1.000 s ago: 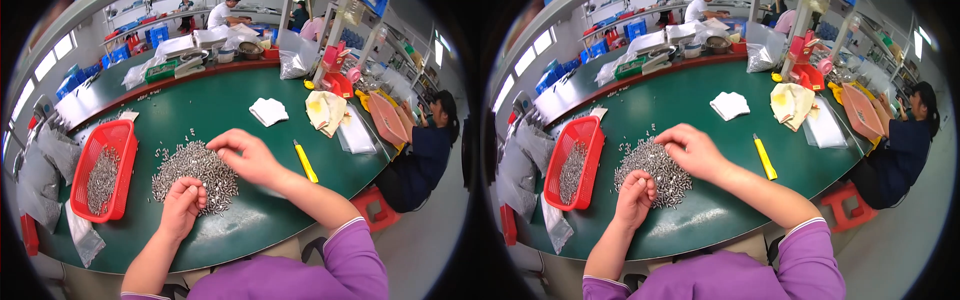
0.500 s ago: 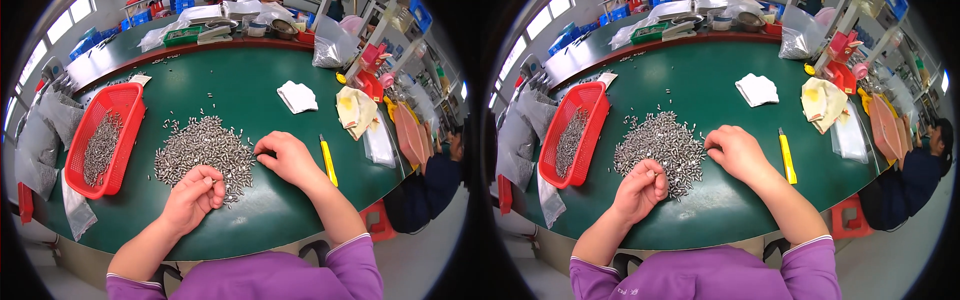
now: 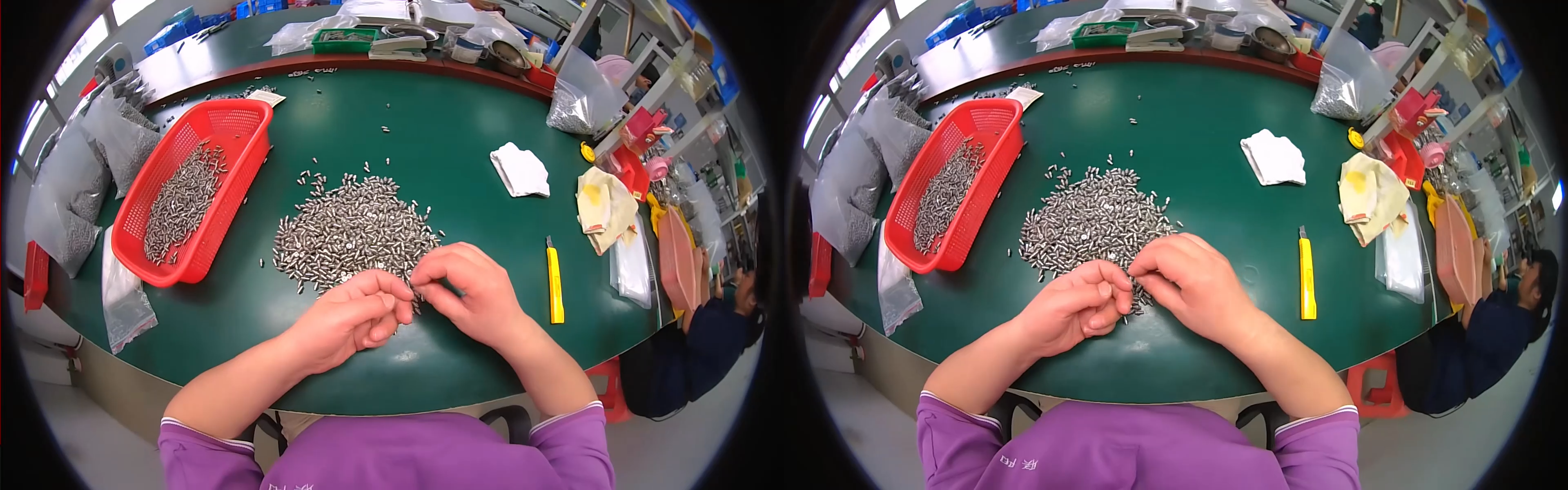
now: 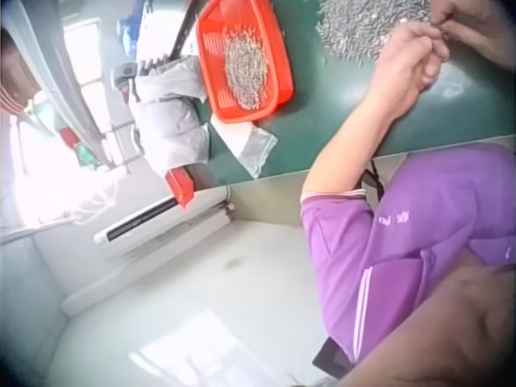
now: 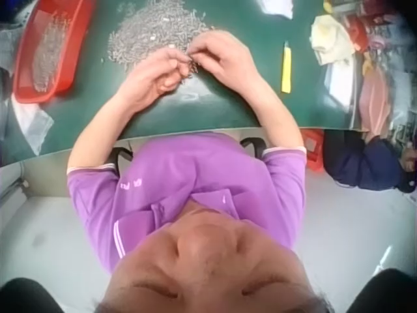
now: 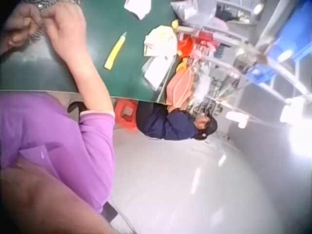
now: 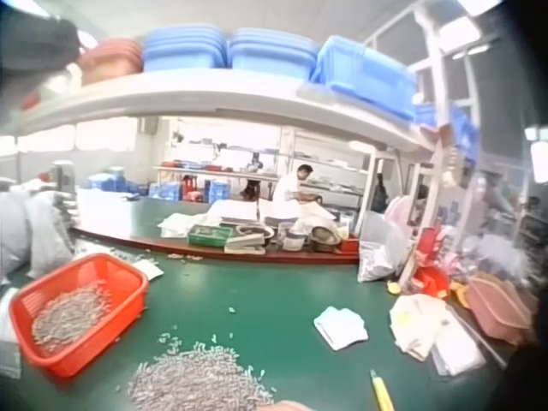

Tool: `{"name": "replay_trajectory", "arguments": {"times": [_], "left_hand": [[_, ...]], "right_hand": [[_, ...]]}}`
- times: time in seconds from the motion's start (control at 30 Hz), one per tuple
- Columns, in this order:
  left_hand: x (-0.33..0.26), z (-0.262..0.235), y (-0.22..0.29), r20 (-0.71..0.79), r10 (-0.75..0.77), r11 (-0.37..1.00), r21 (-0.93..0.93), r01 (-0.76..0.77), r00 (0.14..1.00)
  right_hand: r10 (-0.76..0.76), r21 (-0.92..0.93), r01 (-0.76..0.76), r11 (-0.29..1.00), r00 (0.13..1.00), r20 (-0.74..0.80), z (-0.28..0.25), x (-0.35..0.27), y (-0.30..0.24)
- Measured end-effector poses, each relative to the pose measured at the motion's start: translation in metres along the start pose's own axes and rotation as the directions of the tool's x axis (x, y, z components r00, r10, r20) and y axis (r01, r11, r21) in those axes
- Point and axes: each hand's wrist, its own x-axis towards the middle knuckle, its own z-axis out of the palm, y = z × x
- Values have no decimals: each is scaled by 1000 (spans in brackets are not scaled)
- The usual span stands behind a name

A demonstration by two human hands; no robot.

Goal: Manually inspecting and sorting small metal components on a workbench using a utility knife.

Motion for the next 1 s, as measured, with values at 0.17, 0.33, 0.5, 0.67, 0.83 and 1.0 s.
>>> {"name": "replay_trajectory", "arguments": {"times": [0.17, 0.33, 0.5, 0.67, 0.83, 1.0], "left_hand": [[-1, 4, 0, -51, -26, 999, 39, 28, 998], [-1, 8, -1, -94, -36, 996, 75, 43, 995], [0, 7, -3, -85, -44, 992, 114, 54, 995], [1, 5, -3, -54, -41, 998, 54, 44, 998], [1, 3, -3, -51, -55, 998, -16, 54, 997], [0, 2, -4, -19, -52, 998, -37, 51, 998]], "right_hand": [[-46, 91, 45, 995, 999, 4, 4, 0, -2], [-73, 108, 72, 992, 997, 9, 3, 3, -5], [-95, 130, 95, 987, 995, -7, 7, -2, -4], [12, -67, -18, 998, 995, -101, -4, 2, -3], [134, -292, -159, 943, 986, -103, -22, 5, 8], [255, -347, -244, 906, 967, -15, -28, -1, 10]]}}
